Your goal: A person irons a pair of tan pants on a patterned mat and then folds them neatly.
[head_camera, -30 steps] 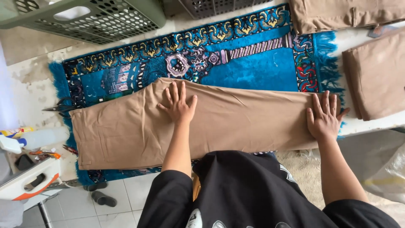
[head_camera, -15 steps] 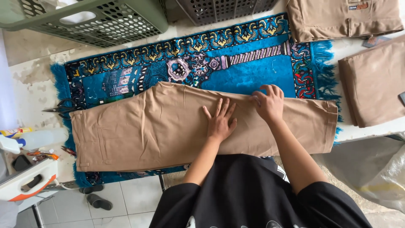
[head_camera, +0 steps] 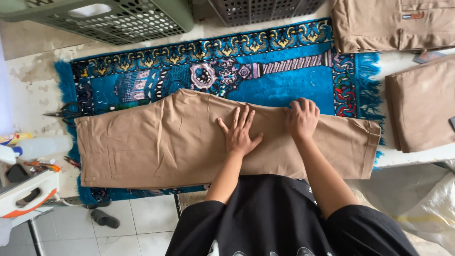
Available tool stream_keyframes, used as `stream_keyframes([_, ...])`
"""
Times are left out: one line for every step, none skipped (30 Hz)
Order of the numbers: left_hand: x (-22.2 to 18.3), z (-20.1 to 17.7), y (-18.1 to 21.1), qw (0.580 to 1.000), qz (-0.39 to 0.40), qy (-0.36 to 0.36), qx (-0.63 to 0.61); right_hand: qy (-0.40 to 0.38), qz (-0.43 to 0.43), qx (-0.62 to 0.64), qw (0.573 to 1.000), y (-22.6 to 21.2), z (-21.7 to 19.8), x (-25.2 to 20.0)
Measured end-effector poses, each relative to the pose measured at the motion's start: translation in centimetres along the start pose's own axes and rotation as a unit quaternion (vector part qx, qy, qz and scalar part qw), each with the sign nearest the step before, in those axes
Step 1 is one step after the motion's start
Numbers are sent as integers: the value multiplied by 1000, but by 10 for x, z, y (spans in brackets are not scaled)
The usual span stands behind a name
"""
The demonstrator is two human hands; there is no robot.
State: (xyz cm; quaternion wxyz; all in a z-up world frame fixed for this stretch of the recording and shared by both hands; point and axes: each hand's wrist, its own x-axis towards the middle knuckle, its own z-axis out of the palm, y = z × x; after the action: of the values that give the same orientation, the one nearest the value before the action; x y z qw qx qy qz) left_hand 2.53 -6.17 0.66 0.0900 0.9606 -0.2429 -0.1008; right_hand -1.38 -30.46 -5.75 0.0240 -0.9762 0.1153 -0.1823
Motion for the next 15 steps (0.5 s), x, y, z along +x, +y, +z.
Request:
stream_keyframes([0,-1,-1,1000,4,-1,-3,-1,2,-4,1000,-5,-22,-6])
stream_keyframes([-1,-1,-1,1000,7,7,1,10,-48,24,999,-9,-43,-14])
stream_keyframes([-1,-1,-1,1000,11,15,4,21,-98,51,994,-14,-63,-21])
stream_keyframes([0,1,-1,1000,16,13,1,20,-94,46,994,4,-76,-32])
stream_keyframes([0,2,-2,1000,16,20,8,-68,-51,18,996,21,-90,-43])
stream_keyframes([-1,4,-2,999,13,28,15,-154,-9,-9,988,37,-101,-54])
stream_keyframes([2,6,-2,999,15,28,14,-154,-7,-11,988,63,-104,-59])
stream_keyframes([1,7,-3,999,15,23,16,-183,28,-14,983,88,-109,-68])
stream_keyframes([0,9,-3,1000,16,18,19,-210,63,-16,975,112,-114,-77])
stream_keyframes([-2,10,-4,1000,19,15,19,-212,67,-16,975,124,-113,-83])
stream_keyframes([-5,11,-4,1000,20,15,16,-238,94,19,967,135,-113,-89])
stream_keyframes([0,10,-5,999,24,21,13,-256,122,53,958,148,-111,-89])
stream_keyframes([1,11,-6,999,29,24,14,-252,125,52,958,147,-111,-88])
stream_keyframes([0,12,-6,999,27,23,17,-239,153,88,955,148,-112,-86])
stream_keyframes([-2,14,-6,999,26,22,19,-226,181,124,949,148,-113,-85])
